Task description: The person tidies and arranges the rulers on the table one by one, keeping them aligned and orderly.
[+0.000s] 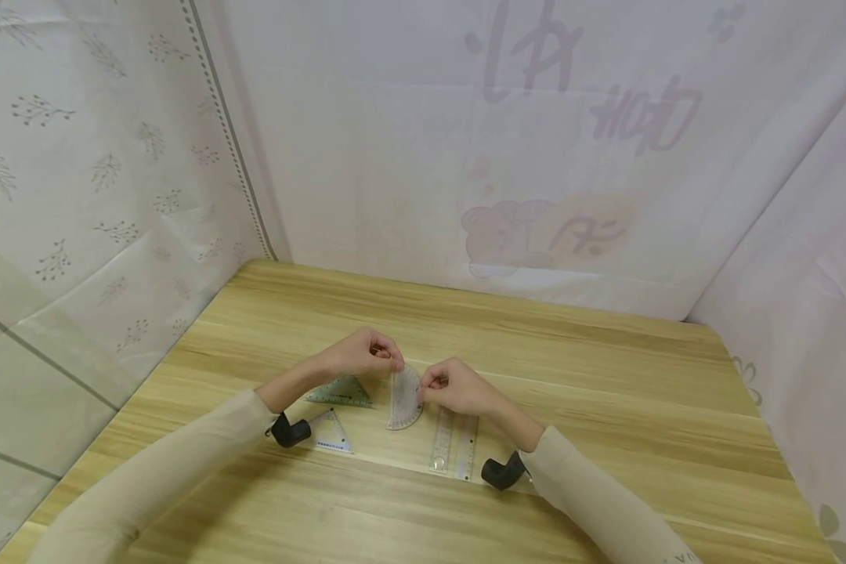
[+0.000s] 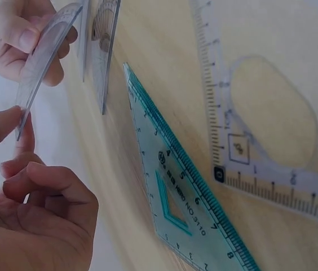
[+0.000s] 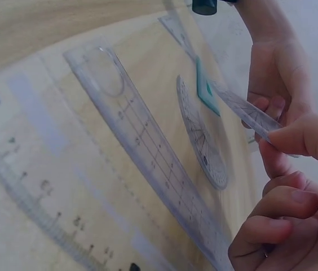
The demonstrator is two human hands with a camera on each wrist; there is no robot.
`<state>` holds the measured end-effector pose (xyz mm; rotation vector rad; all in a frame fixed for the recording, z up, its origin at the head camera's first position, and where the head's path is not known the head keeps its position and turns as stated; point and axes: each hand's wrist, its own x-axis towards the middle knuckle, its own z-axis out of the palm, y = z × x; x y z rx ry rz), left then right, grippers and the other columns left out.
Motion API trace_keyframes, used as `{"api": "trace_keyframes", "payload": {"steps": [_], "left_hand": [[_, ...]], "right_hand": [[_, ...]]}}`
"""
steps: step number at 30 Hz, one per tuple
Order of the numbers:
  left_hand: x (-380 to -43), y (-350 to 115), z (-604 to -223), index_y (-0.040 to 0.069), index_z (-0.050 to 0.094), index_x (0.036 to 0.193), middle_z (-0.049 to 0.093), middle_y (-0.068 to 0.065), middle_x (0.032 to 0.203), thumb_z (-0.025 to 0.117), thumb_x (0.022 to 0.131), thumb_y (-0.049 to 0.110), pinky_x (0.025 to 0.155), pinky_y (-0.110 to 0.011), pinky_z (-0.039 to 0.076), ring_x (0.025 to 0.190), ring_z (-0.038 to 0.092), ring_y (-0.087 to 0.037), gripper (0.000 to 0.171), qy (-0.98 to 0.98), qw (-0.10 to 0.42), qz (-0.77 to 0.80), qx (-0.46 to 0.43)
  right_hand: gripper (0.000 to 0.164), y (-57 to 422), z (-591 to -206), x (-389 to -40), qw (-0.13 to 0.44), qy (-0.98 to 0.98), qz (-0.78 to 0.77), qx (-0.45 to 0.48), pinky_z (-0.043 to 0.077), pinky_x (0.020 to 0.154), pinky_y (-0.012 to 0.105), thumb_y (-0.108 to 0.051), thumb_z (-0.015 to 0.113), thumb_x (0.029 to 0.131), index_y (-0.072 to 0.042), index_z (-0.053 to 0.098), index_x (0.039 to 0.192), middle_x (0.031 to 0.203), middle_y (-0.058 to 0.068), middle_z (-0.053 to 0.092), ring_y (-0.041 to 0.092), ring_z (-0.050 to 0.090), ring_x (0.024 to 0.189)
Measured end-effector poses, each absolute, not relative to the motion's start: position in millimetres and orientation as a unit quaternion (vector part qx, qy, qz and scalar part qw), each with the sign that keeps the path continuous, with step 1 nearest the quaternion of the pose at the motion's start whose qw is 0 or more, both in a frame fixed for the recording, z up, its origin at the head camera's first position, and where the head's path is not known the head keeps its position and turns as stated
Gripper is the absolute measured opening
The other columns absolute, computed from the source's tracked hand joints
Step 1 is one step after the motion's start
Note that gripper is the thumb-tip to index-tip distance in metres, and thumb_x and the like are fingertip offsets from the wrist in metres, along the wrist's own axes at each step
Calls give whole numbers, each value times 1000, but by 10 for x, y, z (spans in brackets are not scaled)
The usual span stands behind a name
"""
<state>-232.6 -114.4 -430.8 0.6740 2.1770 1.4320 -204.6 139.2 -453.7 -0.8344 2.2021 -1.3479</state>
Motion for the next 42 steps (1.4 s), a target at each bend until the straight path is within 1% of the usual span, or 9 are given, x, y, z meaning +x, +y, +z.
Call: {"api": "trace_keyframes", "payload": {"steps": [5, 10, 17, 24, 26, 31, 33, 36, 42], "left_hand": [[-2357, -1131, -4316, 2, 77, 95, 44, 2, 71, 72, 96, 12, 63, -28, 32, 66, 37, -13, 11, 794, 213, 521, 231], [-2354, -1142, -4321, 3, 77, 94, 45, 2, 71, 72, 96, 11, 61, -27, 32, 63, 36, -13, 10, 790, 218, 523, 236], [-2343, -1167, -4333, 2, 76, 91, 51, 1, 75, 71, 95, 6, 66, -27, 35, 69, 42, -13, 8, 776, 239, 517, 269], [-2265, -1222, -4336, 0, 76, 96, 52, 1, 77, 69, 97, 7, 64, -26, 33, 68, 39, -12, 10, 765, 263, 510, 292], [-2229, -1238, -4338, 2, 76, 96, 51, 2, 76, 70, 97, 9, 64, -26, 34, 68, 40, -12, 10, 767, 262, 510, 289], [-2138, -1248, -4335, 2, 76, 97, 43, 4, 69, 71, 96, 10, 60, -25, 33, 63, 36, -11, 10, 765, 256, 523, 276], [-2110, -1250, -4341, 1, 76, 98, 41, 4, 66, 70, 96, 10, 58, -25, 32, 61, 34, -11, 11, 761, 252, 530, 277], [-2072, -1257, -4356, -1, 75, 100, 39, 4, 65, 70, 96, 9, 57, -24, 31, 60, 33, -10, 12, 759, 242, 534, 282], [-1965, -1272, -4355, -2, 75, 101, 40, 5, 63, 69, 96, 7, 56, -22, 31, 57, 33, -9, 12, 755, 236, 544, 280]], "right_hand": [[9, 1393, -4543, -2077, 203, 794, -494, -291, 36, 61, 25, -4, 68, 97, 2, 73, 92, 84, 5, 65, 11, 44, 67], [9, 1396, -4553, -2085, 207, 782, -503, -304, 34, 59, 24, -1, 67, 97, 5, 72, 91, 81, 5, 64, 10, 41, 63], [12, 1388, -4554, -2050, 230, 767, -500, -330, 34, 61, 24, -2, 68, 96, 5, 71, 88, 68, -4, 46, 9, 39, 63], [14, 1359, -4562, -1951, 249, 753, -507, -336, 33, 58, 23, -2, 67, 97, 7, 69, 86, 66, -6, 43, 8, 36, 60], [14, 1355, -4565, -1925, 252, 753, -512, -329, 33, 58, 24, -2, 67, 97, 7, 70, 87, 66, -6, 43, 8, 36, 60], [11, 1361, -4563, -1849, 241, 767, -507, -310, 35, 57, 22, -6, 68, 97, 1, 75, 91, 75, 2, 61, 7, 39, 62], [10, 1366, -4568, -1825, 229, 773, -502, -313, 35, 57, 22, -7, 69, 97, 0, 75, 92, 78, 7, 65, 7, 39, 61], [10, 1377, -4572, -1790, 215, 775, -503, -317, 34, 55, 21, -6, 69, 97, 0, 75, 93, 77, 11, 65, 6, 38, 59], [10, 1379, -4552, -1708, 222, 774, -508, -305, 33, 53, 20, -7, 70, 97, -1, 76, 93, 69, 6, 61, 5, 36, 56]]}}
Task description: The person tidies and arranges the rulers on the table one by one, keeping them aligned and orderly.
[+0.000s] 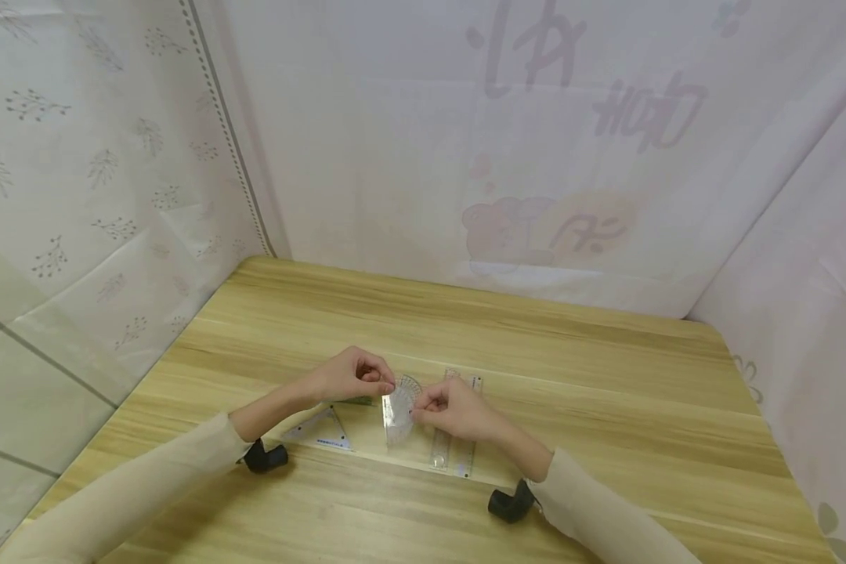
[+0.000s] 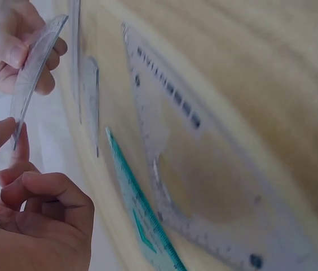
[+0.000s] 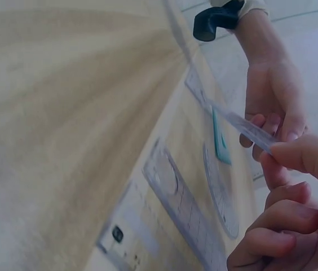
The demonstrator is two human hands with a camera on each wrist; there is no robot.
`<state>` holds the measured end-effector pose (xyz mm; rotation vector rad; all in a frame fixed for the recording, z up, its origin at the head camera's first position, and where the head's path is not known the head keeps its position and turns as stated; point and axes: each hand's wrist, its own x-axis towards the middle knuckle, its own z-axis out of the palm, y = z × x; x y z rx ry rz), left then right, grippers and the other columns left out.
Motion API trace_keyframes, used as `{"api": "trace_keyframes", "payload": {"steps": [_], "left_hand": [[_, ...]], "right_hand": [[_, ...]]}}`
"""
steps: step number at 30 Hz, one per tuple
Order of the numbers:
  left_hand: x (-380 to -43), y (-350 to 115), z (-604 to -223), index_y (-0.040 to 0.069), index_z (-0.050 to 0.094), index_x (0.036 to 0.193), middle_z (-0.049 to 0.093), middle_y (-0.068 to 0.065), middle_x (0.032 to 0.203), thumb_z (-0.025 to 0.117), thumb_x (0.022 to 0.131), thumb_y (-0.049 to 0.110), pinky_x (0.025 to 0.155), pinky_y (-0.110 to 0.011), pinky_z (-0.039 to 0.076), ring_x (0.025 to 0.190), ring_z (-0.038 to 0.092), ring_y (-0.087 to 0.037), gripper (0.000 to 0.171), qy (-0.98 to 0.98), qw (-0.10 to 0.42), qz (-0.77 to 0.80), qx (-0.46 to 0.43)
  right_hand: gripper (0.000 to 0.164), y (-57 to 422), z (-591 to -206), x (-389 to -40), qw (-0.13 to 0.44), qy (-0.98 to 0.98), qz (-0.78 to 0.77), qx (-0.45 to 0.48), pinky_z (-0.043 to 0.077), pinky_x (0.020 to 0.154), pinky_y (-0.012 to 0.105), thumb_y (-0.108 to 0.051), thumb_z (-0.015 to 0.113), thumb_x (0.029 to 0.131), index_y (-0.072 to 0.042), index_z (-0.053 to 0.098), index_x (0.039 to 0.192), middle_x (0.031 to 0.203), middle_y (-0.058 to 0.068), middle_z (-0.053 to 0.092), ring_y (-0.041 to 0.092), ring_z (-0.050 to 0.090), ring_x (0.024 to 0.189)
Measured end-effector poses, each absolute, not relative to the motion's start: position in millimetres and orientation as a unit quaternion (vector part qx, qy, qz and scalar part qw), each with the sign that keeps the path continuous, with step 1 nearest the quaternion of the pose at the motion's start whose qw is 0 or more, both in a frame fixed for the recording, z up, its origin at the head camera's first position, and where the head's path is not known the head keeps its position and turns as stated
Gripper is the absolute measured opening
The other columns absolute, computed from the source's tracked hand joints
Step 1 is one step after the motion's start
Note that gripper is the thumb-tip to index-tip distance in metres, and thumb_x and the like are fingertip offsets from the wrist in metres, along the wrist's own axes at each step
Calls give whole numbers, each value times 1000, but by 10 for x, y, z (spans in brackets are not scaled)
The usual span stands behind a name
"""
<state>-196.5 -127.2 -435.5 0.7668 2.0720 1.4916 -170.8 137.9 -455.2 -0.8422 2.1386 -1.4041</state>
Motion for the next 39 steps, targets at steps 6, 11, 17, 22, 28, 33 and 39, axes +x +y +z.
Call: {"api": "trace_keyframes", "payload": {"steps": [6, 11, 17, 22, 28, 33, 39], "left_hand": [[-1864, -1265, -4365, 1, 75, 98, 39, 5, 64, 70, 96, 7, 54, -21, 31, 57, 33, -8, 8, 763, 235, 540, 268], [-1796, -1252, -4365, 4, 76, 96, 39, 6, 62, 72, 95, 7, 53, -20, 30, 56, 33, -8, 6, 772, 237, 526, 266], [-1729, -1250, -4355, 1, 76, 95, 39, 6, 62, 72, 94, 5, 53, -21, 30, 55, 33, -8, 6, 772, 244, 519, 274], [-1693, -1252, -4362, 0, 76, 95, 40, 6, 63, 72, 94, 5, 55, -21, 31, 56, 34, -8, 6, 773, 245, 506, 294], [-1678, -1256, -4397, 0, 76, 93, 41, 7, 64, 73, 93, 3, 56, -21, 32, 58, 35, -7, 4, 770, 250, 499, 308], [-1659, -1255, -4412, 4, 76, 89, 45, 7, 67, 74, 93, 4, 57, -20, 33, 59, 39, -5, 4, 778, 248, 486, 311], [-1620, -1254, -4425, 5, 77, 87, 45, 8, 64, 75, 91, 4, 56, -20, 33, 58, 39, -5, 4, 788, 241, 473, 311]], "right_hand": [[11, 1363, -4512, -1604, 224, 777, -502, -306, 33, 53, 20, -10, 71, 97, -2, 78, 93, 75, 9, 66, 5, 38, 57], [11, 1360, -4491, -1522, 233, 776, -497, -311, 37, 57, 20, -10, 71, 96, -3, 77, 91, 76, 4, 65, 5, 42, 61], [9, 1338, -4476, -1436, 233, 769, -500, -324, 35, 55, 19, -8, 73, 95, -3, 77, 90, 65, -8, 50, 4, 39, 57], [9, 1321, -4463, -1368, 244, 768, -498, -320, 33, 51, 18, -9, 74, 94, -3, 77, 90, 62, -9, 50, 2, 38, 54], [9, 1308, -4484, -1324, 251, 760, -502, -328, 30, 49, 18, -8, 74, 94, -1, 77, 89, 60, -10, 48, 1, 36, 52], [9, 1295, -4519, -1298, 263, 761, -499, -320, 30, 49, 18, -7, 74, 94, -3, 77, 87, 60, -10, 48, 1, 36, 51], [10, 1274, -4559, -1266, 269, 768, -490, -313, 31, 50, 18, -8, 74, 93, -9, 76, 83, 60, -12, 49, 1, 37, 52]]}}
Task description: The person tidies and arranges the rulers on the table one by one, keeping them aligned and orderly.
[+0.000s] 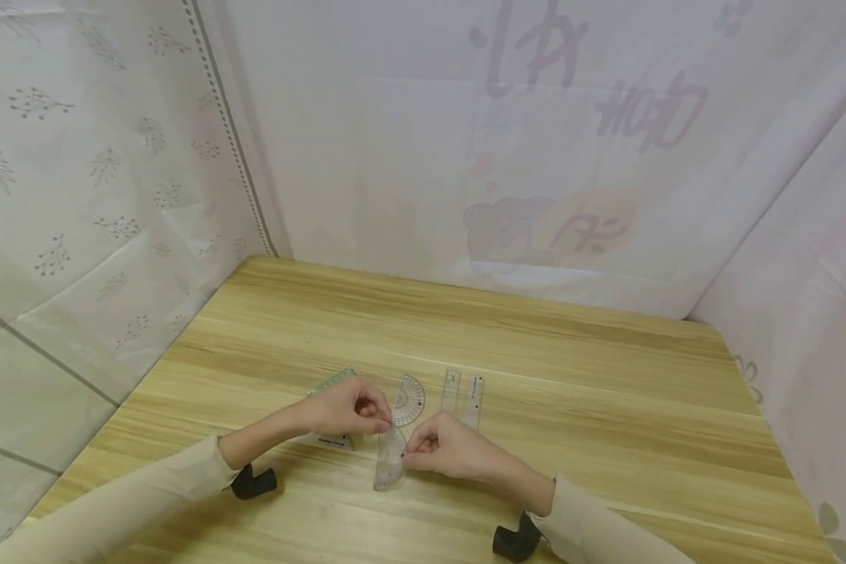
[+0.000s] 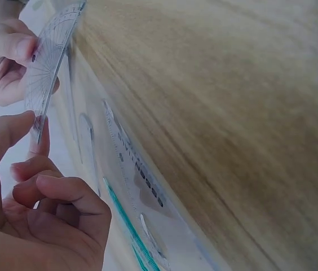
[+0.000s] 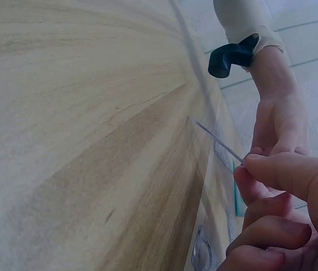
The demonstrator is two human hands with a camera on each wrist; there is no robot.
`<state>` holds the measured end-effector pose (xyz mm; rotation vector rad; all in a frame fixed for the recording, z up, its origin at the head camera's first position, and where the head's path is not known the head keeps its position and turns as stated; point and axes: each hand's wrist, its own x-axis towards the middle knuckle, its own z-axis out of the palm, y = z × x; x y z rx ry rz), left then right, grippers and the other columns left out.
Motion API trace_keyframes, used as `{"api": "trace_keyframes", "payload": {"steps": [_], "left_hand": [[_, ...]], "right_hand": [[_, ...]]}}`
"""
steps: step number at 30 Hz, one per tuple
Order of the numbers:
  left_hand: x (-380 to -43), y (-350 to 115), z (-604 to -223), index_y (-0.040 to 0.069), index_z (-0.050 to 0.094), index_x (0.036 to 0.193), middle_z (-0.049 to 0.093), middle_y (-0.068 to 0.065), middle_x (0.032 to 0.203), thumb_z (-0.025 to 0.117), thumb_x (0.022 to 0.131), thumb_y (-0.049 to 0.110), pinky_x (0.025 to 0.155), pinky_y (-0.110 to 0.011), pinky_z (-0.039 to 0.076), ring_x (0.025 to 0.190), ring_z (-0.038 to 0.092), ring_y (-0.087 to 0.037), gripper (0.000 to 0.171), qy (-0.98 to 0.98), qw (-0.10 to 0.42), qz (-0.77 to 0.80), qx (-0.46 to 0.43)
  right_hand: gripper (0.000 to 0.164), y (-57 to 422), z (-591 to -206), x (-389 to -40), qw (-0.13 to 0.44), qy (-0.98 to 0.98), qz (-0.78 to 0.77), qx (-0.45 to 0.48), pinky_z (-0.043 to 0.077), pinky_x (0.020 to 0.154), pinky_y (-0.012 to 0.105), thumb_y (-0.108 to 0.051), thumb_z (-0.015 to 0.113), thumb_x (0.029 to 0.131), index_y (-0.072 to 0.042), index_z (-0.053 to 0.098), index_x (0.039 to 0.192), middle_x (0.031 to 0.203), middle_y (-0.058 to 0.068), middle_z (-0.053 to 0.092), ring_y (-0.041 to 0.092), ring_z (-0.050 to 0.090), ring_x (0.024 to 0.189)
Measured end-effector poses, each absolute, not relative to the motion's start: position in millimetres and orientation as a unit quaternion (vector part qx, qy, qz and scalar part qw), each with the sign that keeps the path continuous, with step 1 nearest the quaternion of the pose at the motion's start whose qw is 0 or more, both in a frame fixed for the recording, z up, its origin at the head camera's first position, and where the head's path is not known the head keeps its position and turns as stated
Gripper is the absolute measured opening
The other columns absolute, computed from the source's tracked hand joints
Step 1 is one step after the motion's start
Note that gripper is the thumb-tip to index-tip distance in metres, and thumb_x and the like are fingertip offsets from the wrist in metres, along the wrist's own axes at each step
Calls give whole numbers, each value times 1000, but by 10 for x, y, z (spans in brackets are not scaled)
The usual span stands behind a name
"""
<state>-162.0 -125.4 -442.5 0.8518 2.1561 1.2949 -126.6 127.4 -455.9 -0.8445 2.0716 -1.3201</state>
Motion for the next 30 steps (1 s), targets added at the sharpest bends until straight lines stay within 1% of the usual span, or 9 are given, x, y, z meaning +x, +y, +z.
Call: {"api": "trace_keyframes", "payload": {"steps": [4, 9, 11, 16, 21, 25, 30], "left_hand": [[-1600, -1253, -4436, 7, 77, 87, 45, 8, 62, 76, 91, 4, 54, -20, 32, 56, 38, -5, 5, 795, 239, 462, 313], [-1585, -1244, -4464, 16, 77, 86, 45, 10, 61, 78, 91, 7, 53, -20, 33, 53, 37, -3, 10, 815, 230, 427, 318], [-1578, -1236, -4474, 18, 76, 85, 45, 11, 60, 78, 90, 8, 53, -20, 33, 52, 37, -3, 11, 822, 226, 413, 321], [-1568, -1206, -4492, 18, 75, 83, 44, 11, 59, 79, 90, 10, 52, -20, 33, 51, 35, -2, 11, 831, 214, 394, 329], [-1564, -1178, -4499, 19, 75, 84, 44, 9, 60, 79, 90, 11, 52, -20, 33, 50, 35, -2, 11, 836, 214, 383, 329], [-1564, -1170, -4500, 18, 75, 86, 44, 9, 60, 79, 90, 12, 51, -20, 32, 50, 34, -3, 9, 839, 212, 377, 331], [-1561, -1166, -4494, 17, 75, 85, 44, 10, 61, 79, 90, 12, 51, -20, 33, 50, 35, -2, 9, 842, 211, 373, 329]], "right_hand": [[10, 1270, -4557, -1252, 272, 770, -484, -313, 31, 50, 18, -7, 75, 92, -9, 75, 82, 60, -12, 50, 1, 38, 53], [11, 1261, -4531, -1232, 276, 778, -469, -315, 31, 49, 17, -6, 75, 92, -9, 75, 82, 58, -12, 49, 0, 37, 51], [11, 1254, -4517, -1220, 276, 782, -460, -318, 31, 49, 17, -6, 75, 92, -8, 75, 81, 56, -12, 47, 0, 36, 49], [14, 1235, -4479, -1199, 274, 797, -435, -318, 29, 48, 18, -8, 76, 92, -11, 74, 78, 52, -13, 43, 0, 32, 47], [17, 1226, -4466, -1195, 275, 807, -415, -319, 28, 47, 18, -8, 77, 91, -13, 73, 75, 50, -15, 40, -1, 31, 46], [17, 1225, -4473, -1193, 277, 810, -409, -316, 27, 46, 18, -8, 77, 91, -15, 72, 75, 50, -16, 41, -1, 32, 46], [17, 1225, -4476, -1196, 276, 811, -408, -317, 26, 44, 17, -8, 77, 91, -14, 73, 76, 49, -16, 42, -2, 32, 45]]}}
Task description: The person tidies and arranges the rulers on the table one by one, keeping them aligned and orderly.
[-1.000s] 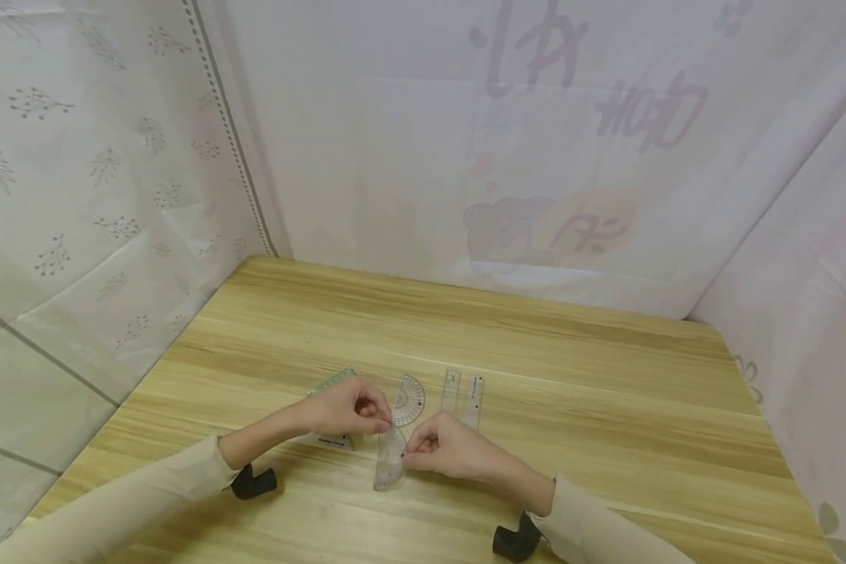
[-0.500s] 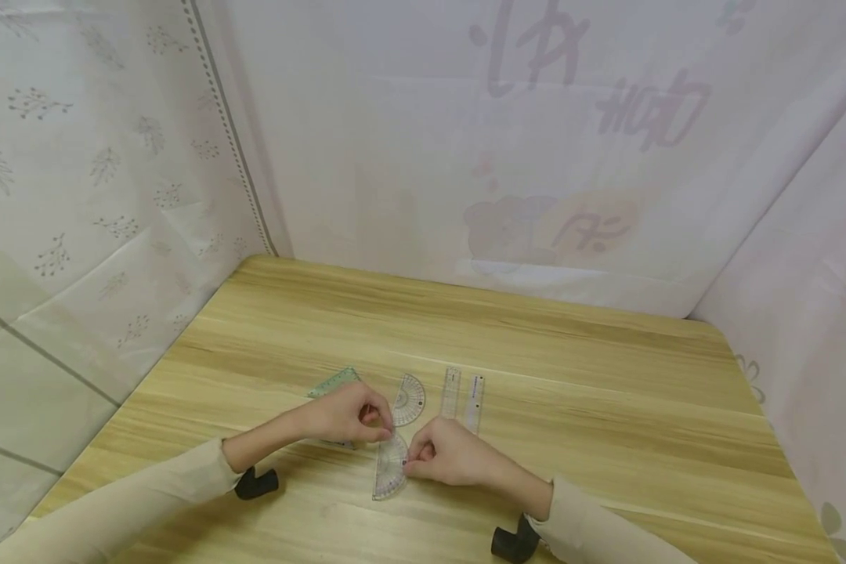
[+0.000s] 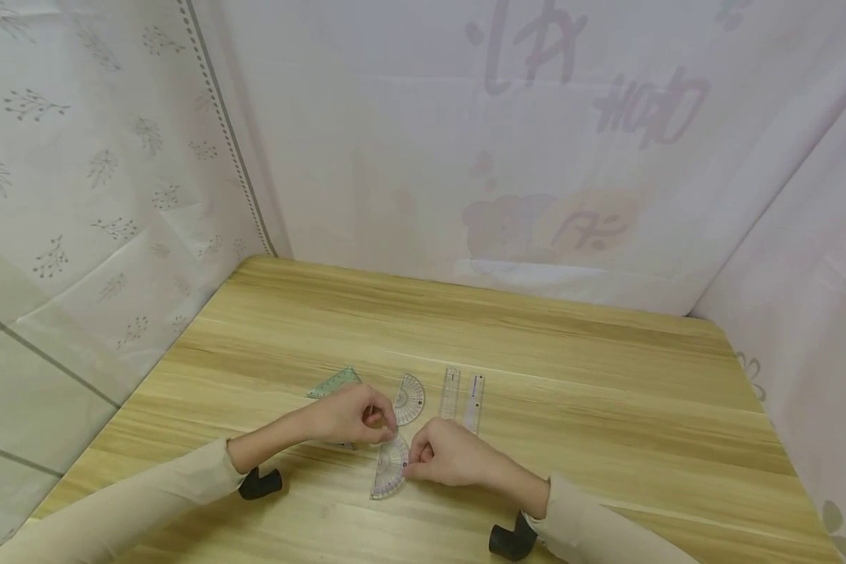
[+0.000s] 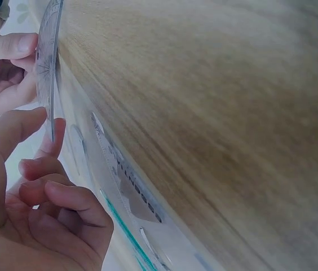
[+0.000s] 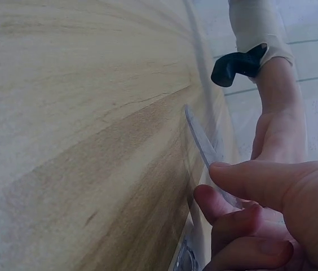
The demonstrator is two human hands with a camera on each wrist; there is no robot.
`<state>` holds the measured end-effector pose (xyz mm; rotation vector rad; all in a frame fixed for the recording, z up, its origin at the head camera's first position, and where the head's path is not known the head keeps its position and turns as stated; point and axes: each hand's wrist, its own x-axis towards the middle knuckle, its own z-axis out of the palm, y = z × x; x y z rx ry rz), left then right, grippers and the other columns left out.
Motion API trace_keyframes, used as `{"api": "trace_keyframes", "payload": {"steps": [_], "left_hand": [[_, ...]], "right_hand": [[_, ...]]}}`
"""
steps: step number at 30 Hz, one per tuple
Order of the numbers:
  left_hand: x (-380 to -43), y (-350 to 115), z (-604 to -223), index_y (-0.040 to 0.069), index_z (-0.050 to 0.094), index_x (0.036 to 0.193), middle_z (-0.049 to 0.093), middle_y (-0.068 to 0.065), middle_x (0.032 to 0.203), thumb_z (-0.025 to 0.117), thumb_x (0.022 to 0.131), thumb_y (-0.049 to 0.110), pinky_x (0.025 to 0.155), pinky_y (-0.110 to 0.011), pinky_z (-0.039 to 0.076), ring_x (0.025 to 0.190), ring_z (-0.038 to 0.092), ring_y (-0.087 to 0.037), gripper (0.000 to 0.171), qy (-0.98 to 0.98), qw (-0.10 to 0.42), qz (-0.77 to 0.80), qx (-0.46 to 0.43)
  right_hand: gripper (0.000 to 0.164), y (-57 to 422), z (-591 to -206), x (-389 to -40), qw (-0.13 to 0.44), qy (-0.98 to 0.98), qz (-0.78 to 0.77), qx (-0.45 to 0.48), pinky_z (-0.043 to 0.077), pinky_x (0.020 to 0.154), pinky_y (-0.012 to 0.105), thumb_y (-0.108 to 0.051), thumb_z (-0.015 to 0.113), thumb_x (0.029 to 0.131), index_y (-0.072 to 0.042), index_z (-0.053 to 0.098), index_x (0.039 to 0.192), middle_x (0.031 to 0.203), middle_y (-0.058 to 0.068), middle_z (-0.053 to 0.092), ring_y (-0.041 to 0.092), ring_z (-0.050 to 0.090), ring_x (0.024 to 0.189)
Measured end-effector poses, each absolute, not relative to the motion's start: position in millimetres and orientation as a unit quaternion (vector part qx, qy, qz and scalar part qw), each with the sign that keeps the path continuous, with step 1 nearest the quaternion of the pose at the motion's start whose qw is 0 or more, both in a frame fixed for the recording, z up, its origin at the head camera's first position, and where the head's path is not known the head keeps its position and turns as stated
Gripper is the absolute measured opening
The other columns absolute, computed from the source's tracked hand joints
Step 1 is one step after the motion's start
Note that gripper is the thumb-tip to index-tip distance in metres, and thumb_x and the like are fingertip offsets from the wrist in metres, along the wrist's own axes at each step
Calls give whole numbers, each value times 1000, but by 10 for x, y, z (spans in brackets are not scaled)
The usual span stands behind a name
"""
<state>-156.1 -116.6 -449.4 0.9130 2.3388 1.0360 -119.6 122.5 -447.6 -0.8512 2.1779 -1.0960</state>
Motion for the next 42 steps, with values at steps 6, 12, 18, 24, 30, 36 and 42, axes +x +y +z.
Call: {"api": "trace_keyframes", "payload": {"steps": [6, 12, 18, 24, 30, 36, 42], "left_hand": [[-1543, -1175, -4488, 16, 75, 86, 44, 10, 61, 79, 91, 13, 53, -20, 34, 50, 35, -2, 7, 845, 208, 370, 326], [-1542, -1187, -4494, 15, 76, 88, 43, 9, 61, 80, 91, 15, 54, -21, 35, 50, 34, -3, 5, 847, 207, 368, 324], [-1555, -1185, -4485, 14, 76, 88, 43, 10, 60, 80, 90, 14, 53, -21, 33, 50, 34, -2, 4, 845, 201, 369, 330], [-1564, -1196, -4476, 18, 75, 87, 44, 11, 58, 81, 88, 14, 51, -20, 33, 49, 34, -1, 7, 847, 193, 367, 332], [-1600, -1216, -4458, 15, 76, 90, 43, 11, 58, 80, 89, 15, 52, -21, 32, 50, 34, -2, 4, 848, 177, 368, 338], [-1624, -1228, -4414, 13, 76, 92, 45, 9, 61, 79, 91, 15, 55, -22, 35, 53, 36, -2, 4, 845, 171, 377, 340], [-1656, -1257, -4398, 12, 75, 97, 48, 9, 67, 78, 92, 13, 57, -21, 37, 59, 41, -3, 6, 835, 163, 398, 344]], "right_hand": [[16, 1224, -4465, -1188, 276, 813, -402, -318, 27, 44, 17, -9, 77, 91, -14, 74, 76, 49, -15, 44, -2, 31, 44], [16, 1217, -4460, -1174, 276, 818, -394, -316, 27, 44, 17, -10, 77, 91, -14, 73, 76, 49, -16, 45, -2, 32, 44], [18, 1219, -4436, -1172, 270, 827, -383, -310, 27, 45, 17, -12, 79, 90, -17, 72, 74, 49, -15, 45, -1, 34, 45], [19, 1254, -4424, -1191, 261, 832, -383, -306, 28, 44, 18, -17, 81, 88, -20, 70, 73, 51, -12, 46, 0, 35, 45], [17, 1308, -4417, -1222, 255, 826, -396, -309, 30, 45, 18, -20, 82, 88, -20, 71, 76, 52, -8, 47, 0, 34, 45], [15, 1369, -4426, -1249, 250, 826, -400, -309, 31, 47, 19, -23, 81, 90, -20, 71, 79, 54, -8, 46, 1, 34, 46], [14, 1426, -4442, -1281, 246, 818, -415, -312, 33, 48, 19, -25, 78, 93, -18, 71, 83, 57, -9, 47, 1, 37, 48]]}}
